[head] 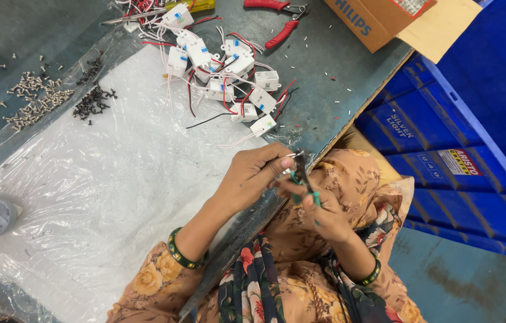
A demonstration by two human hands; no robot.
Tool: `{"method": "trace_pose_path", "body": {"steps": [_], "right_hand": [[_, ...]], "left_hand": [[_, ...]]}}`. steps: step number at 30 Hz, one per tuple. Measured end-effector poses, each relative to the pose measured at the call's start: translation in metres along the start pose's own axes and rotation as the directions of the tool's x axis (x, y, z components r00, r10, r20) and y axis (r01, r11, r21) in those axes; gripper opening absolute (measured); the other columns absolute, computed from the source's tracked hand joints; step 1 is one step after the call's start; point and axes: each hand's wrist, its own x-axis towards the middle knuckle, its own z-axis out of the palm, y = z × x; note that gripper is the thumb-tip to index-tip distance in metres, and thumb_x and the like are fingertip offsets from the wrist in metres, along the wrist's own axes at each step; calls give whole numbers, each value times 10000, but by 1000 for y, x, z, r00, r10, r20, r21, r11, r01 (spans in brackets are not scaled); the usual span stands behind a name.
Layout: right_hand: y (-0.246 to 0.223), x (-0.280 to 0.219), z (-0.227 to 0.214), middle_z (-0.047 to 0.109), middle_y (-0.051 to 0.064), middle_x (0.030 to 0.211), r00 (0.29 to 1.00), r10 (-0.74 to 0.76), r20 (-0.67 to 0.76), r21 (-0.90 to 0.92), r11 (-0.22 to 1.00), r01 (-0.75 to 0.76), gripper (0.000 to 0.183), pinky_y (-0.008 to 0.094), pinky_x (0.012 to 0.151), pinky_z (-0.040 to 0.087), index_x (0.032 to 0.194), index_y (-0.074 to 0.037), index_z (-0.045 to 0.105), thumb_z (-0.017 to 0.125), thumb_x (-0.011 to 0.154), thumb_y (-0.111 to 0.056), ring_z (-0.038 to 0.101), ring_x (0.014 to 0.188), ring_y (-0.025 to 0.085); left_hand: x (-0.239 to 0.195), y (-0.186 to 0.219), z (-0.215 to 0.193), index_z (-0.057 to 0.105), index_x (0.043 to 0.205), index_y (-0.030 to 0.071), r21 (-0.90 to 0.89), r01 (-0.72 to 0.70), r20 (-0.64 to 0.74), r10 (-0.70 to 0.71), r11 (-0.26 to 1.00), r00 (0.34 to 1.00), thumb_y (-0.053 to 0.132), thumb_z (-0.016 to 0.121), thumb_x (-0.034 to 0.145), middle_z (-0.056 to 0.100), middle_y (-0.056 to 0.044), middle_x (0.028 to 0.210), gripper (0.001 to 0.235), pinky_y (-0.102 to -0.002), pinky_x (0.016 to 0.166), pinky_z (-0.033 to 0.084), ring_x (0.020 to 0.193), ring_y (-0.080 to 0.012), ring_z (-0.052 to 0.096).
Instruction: The person strips insulation from the ends of red and white wires attached to small white electrical components using wire cutters. The person repeatedly picks up components from a pile on the table, trims the wires, and places them back down.
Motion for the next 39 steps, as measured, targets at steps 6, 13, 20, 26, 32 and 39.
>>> {"method": "trace_pose_path", "body": {"steps": [6,13,20,26,32,39], "right_hand": [[-10,4,-19,604,151,1324,975,-99,-201,63,992,114,514,445,1043,477,1356,40,628,628,1027,-354,609,1178,279],[-14,12,-5,655,95,1254,935,-111,-338,-187,981,49,346,349,1026,500,1207,25,716,729,955,-212,630,1124,190],[-21,31,1,643,99,1240,923,-216,-319,-210,965,153,116,331,1000,510,1035,16,738,735,964,-76,620,1136,175],[-22,39,-10,641,117,1206,827,-271,-492,-51,958,283,138,353,892,564,1023,-6,702,746,979,-128,658,991,212],[-37,48,-24,732,54,1145,826,-206,-525,-463,883,-74,230,306,895,574,1135,-79,672,657,967,-236,709,994,166],[-22,43,-10,652,71,1190,830,-417,-372,-686,725,57,217,326,1005,487,1089,2,761,662,1027,-181,597,1158,191]], "left_hand": [[1,2,-6,728,1021,74,6,8,-45,-8,1000,999,345,583,1016,692,40,863,308,-236,547,477,585,-58,569],[3,-5,1,734,1013,69,151,-52,32,48,987,998,330,629,1011,654,-13,762,281,-271,640,446,698,-81,520],[2,-2,2,722,1013,67,166,-33,58,24,986,998,333,638,990,645,-32,755,280,-279,648,459,701,-92,537],[4,-3,0,731,1010,68,131,57,20,-60,990,998,336,624,986,675,-5,770,289,-255,600,489,633,-89,600],[6,-10,1,753,1029,63,53,103,-10,-103,993,995,309,589,1024,643,1,793,295,-243,565,464,598,-69,570],[13,-32,-1,758,1141,26,-35,-56,-99,52,998,994,189,553,1054,539,-39,956,276,-251,699,523,725,-91,606]]}}
